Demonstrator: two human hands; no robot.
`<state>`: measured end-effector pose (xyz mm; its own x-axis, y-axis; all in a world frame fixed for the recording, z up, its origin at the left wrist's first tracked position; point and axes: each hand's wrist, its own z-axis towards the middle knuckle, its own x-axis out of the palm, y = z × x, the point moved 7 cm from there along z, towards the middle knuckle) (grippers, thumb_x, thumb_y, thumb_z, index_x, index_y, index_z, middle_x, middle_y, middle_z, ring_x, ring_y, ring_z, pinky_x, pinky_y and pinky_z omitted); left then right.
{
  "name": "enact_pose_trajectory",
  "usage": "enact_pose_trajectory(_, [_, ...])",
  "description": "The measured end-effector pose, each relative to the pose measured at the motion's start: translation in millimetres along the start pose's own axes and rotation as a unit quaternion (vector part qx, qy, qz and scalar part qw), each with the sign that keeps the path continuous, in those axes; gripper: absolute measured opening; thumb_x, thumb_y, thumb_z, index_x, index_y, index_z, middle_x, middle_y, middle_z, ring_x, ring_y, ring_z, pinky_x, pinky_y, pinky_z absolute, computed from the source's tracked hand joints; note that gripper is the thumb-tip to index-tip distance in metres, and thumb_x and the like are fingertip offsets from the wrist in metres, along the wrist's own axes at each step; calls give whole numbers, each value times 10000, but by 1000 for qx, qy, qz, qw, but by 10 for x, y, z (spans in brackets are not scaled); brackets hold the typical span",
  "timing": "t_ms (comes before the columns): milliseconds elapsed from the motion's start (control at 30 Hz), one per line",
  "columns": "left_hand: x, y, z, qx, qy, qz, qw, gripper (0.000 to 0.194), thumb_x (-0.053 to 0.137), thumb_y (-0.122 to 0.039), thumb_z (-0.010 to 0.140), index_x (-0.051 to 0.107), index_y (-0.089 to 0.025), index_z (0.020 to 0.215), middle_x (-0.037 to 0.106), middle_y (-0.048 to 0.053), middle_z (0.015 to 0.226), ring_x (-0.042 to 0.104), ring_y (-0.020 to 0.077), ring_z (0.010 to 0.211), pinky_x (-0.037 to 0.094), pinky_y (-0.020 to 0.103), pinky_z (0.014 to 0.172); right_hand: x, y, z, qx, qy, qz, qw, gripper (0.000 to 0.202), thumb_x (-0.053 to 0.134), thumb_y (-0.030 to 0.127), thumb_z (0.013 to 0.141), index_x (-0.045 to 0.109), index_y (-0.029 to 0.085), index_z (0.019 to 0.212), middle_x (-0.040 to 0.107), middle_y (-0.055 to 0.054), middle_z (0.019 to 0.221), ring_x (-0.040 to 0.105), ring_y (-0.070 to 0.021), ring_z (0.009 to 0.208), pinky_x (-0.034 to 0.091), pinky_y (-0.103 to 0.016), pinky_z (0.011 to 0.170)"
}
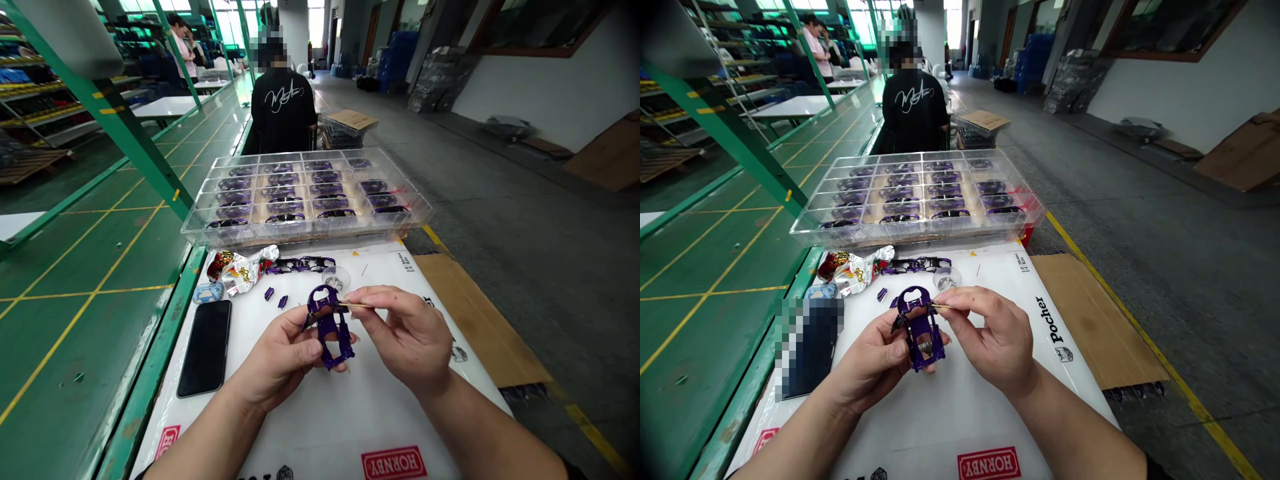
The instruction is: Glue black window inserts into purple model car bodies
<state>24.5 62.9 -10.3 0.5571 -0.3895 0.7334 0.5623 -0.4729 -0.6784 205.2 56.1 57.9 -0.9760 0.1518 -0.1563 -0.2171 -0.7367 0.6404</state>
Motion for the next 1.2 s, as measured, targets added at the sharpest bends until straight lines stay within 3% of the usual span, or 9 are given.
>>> enact_pose_trajectory(167, [18, 15, 10, -9, 2, -6, 1000, 526, 1008, -296, 929, 837, -185, 1414, 891, 182, 1220, 862, 252, 1014, 712, 343, 874, 8, -62, -24, 34, -2, 2, 999, 399, 850, 3, 1007, 792, 283, 1285, 902, -14, 1182, 882, -216, 1094, 752, -375, 1006])
enact_pose_trajectory(467, [7, 28, -4, -12, 10, -9, 1000, 529, 1006, -305, 934, 829, -194, 1420, 900, 184, 1222, 861, 226, 993, 709, 328, 888, 4, -45, -37, 17, -12, 28, 999, 422, 822, -12, 1008, 774, 300, 1289, 900, -31, 1173, 893, -236, 1055, 782, -377, 881])
enact_pose_trajectory(1200, [20, 29, -3, -18, 4, -19, 1000, 490, 988, -324, 945, 825, -199, 1389, 887, 172, 1159, 873, 341, 1161, 724, 324, 813, -19, -5, -35, 5, -12, 17, 1000, 472, 818, -41, 986, 770, 308, 1300, 891, -31, 1156, 889, -241, 1030, 786, -375, 837])
